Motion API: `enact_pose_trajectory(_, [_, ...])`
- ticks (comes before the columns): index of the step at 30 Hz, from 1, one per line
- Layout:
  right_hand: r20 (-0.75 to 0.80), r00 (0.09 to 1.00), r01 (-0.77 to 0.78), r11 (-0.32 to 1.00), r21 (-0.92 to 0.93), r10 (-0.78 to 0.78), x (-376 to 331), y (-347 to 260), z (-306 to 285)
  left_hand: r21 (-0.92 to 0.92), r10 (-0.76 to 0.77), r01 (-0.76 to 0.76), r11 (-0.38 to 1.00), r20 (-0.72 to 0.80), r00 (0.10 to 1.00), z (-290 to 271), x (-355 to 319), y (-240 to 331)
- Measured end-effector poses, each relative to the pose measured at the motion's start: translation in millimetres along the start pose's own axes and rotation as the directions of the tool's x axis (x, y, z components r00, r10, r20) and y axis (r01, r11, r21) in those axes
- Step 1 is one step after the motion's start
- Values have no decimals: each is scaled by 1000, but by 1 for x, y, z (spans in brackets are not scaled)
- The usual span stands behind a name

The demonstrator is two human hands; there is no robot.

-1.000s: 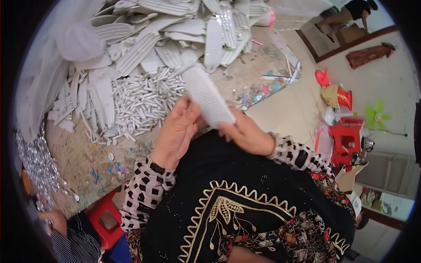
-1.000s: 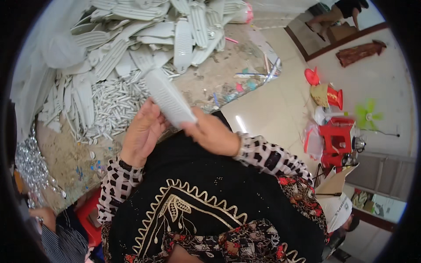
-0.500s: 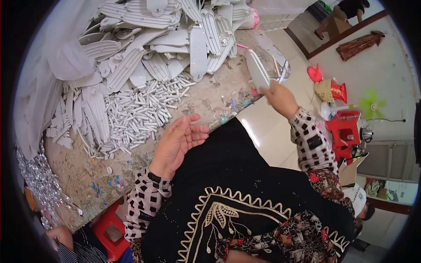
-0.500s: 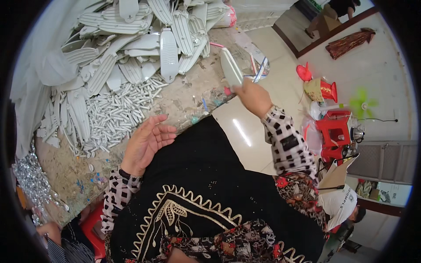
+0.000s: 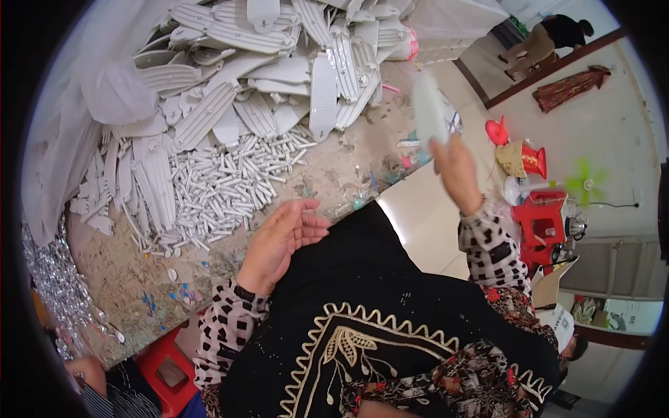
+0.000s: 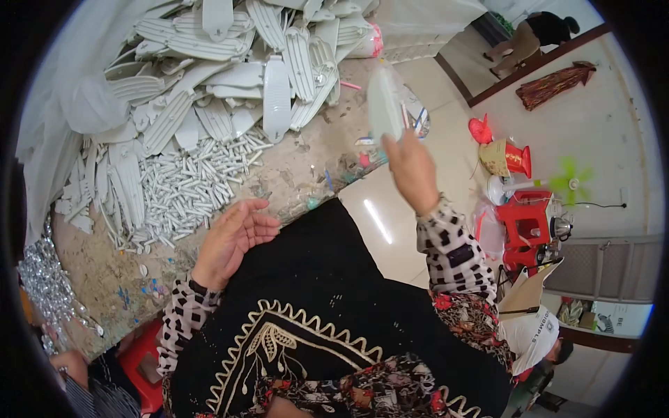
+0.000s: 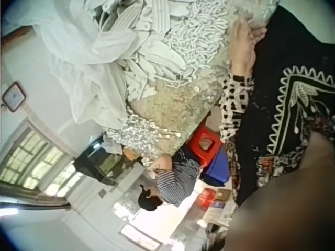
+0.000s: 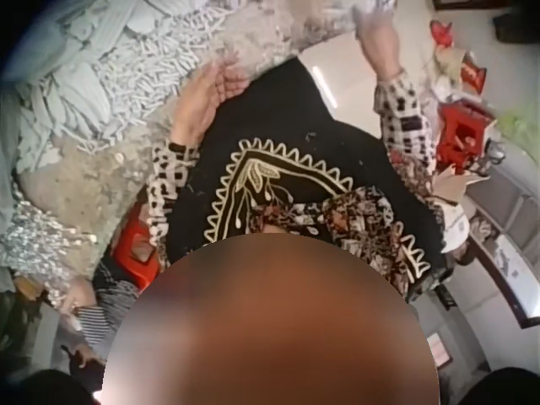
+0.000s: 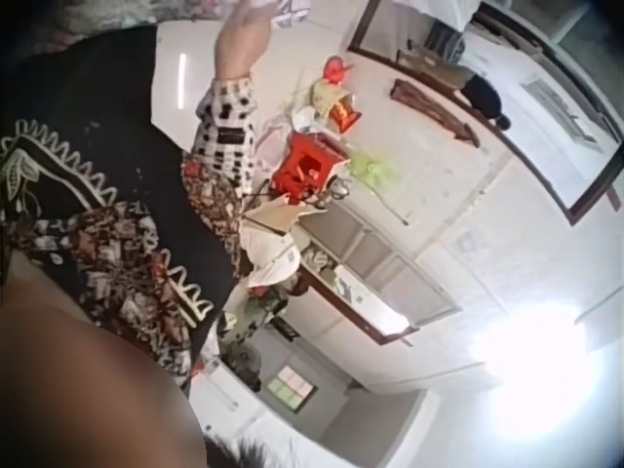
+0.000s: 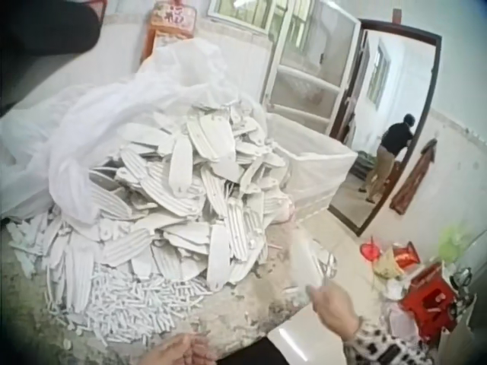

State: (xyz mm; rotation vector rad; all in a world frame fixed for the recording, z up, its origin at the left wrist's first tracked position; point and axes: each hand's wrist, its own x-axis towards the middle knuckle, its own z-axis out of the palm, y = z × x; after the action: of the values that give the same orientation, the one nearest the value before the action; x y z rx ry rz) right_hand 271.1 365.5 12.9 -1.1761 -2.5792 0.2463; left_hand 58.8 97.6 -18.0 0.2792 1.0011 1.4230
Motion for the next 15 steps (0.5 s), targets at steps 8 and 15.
enact_pose_trajectory(8, [453,870,-477,557,679,194,93,-2,-81,-19,41,-41,999,-22,999,-2,3,-2])
enact_pose_trajectory(15, [-2,998,9,121,993,-57,265,-27,-179,-32,30,-31,999,-53,998,3,-3,-3])
